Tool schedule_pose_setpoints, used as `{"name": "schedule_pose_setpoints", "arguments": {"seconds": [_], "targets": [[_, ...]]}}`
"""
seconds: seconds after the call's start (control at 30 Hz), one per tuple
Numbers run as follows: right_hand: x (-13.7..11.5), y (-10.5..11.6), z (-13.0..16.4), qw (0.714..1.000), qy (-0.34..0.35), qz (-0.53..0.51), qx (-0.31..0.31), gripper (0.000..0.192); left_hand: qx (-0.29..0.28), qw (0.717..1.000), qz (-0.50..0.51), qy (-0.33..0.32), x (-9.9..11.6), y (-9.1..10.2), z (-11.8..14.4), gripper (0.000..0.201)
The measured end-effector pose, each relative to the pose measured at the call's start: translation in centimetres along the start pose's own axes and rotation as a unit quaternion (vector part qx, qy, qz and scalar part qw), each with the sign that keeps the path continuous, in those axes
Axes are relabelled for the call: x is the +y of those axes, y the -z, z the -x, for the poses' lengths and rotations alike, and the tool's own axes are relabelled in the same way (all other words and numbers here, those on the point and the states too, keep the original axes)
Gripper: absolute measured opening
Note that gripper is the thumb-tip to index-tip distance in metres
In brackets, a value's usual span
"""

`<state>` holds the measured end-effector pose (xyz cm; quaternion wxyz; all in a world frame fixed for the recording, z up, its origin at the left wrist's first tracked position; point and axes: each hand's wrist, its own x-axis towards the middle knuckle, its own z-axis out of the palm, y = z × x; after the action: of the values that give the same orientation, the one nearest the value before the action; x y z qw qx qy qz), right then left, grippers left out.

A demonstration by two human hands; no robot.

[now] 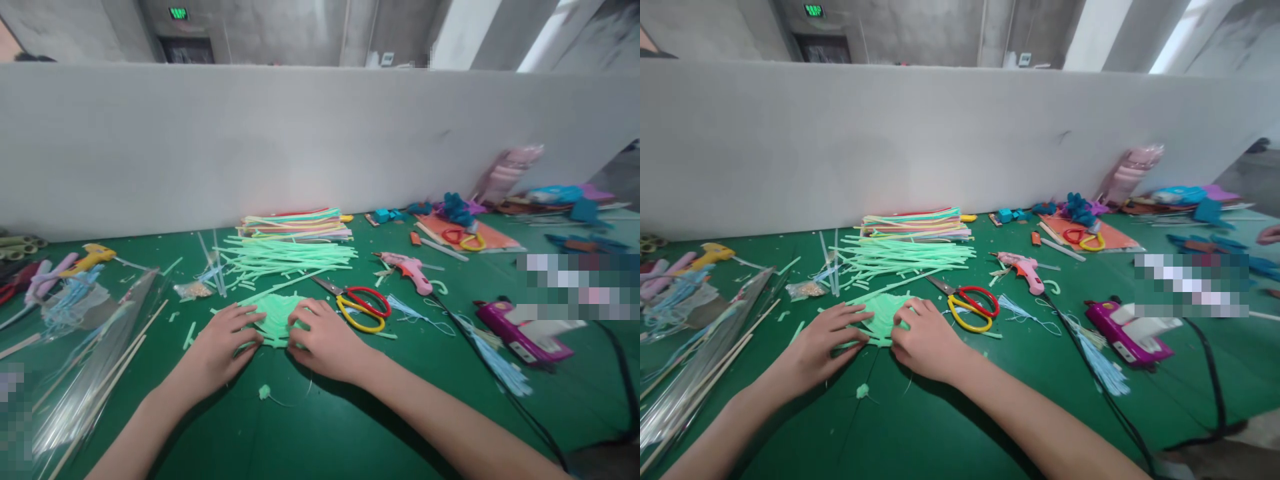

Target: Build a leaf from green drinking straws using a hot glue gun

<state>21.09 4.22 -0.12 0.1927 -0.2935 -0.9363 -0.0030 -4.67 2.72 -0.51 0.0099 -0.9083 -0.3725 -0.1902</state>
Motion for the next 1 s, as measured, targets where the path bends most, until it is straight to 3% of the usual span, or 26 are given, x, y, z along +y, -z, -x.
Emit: {"name": "schedule_pose_setpoints", "arguments": {"seconds": [0.13,0.23,0.3,0.4,0.5,0.67,0.83,0.93,0.97,1.0], "targets": [[-0.5,-0.4,-0.1,0.997,0.043,0.062,-0.021,0.021,-0.031,0.996,-0.078,-0.029,0.0,0.0,0.0,0.022],[-0.7,-0.5,-0.2,0.998,0.032,0.043,-0.027,0.018,-0.032,0.991,-0.125,-0.029,0.0,-0.1,0.2,0.028],[-0.6,-0.6,-0.3,1.0,-0.005,-0.005,-0.011,0.021,-0.025,0.99,-0.137,-0.015,-0.1,0.0,0.4,0.029],[-0.3,-0.7,-0.8,0.992,-0.109,-0.062,0.01,0.04,-0.013,0.989,-0.136,0.049,-0.3,0.4,0.5,0.022],[0.2,-0.4,-1.8,0.978,-0.196,-0.063,-0.039,0.049,0.005,0.981,-0.137,0.139,-0.2,0.8,0.6,0.018],[1.5,0.6,-4.3,0.908,-0.312,-0.245,-0.137,0.069,0.013,0.964,-0.098,0.248,0.5,0.9,0.7,0.025],[2.0,0.8,-5.2,0.838,-0.291,-0.412,-0.209,0.042,-0.01,0.953,0.016,0.302,0.7,1.4,0.3,0.032],[2.2,1.4,-4.5,0.811,-0.299,-0.479,-0.154,0.041,0.011,0.94,0.086,0.33,0.6,3.2,0.0,0.036],[2.5,1.8,-4.1,0.807,-0.303,-0.492,-0.117,0.041,0.035,0.933,0.102,0.344,0.6,4.2,-0.1,0.04],[2.8,2.3,-3.7,0.803,-0.306,-0.507,-0.074,0.04,0.107,0.904,0.148,0.386,0.8,5.2,-0.1,0.043]]}}
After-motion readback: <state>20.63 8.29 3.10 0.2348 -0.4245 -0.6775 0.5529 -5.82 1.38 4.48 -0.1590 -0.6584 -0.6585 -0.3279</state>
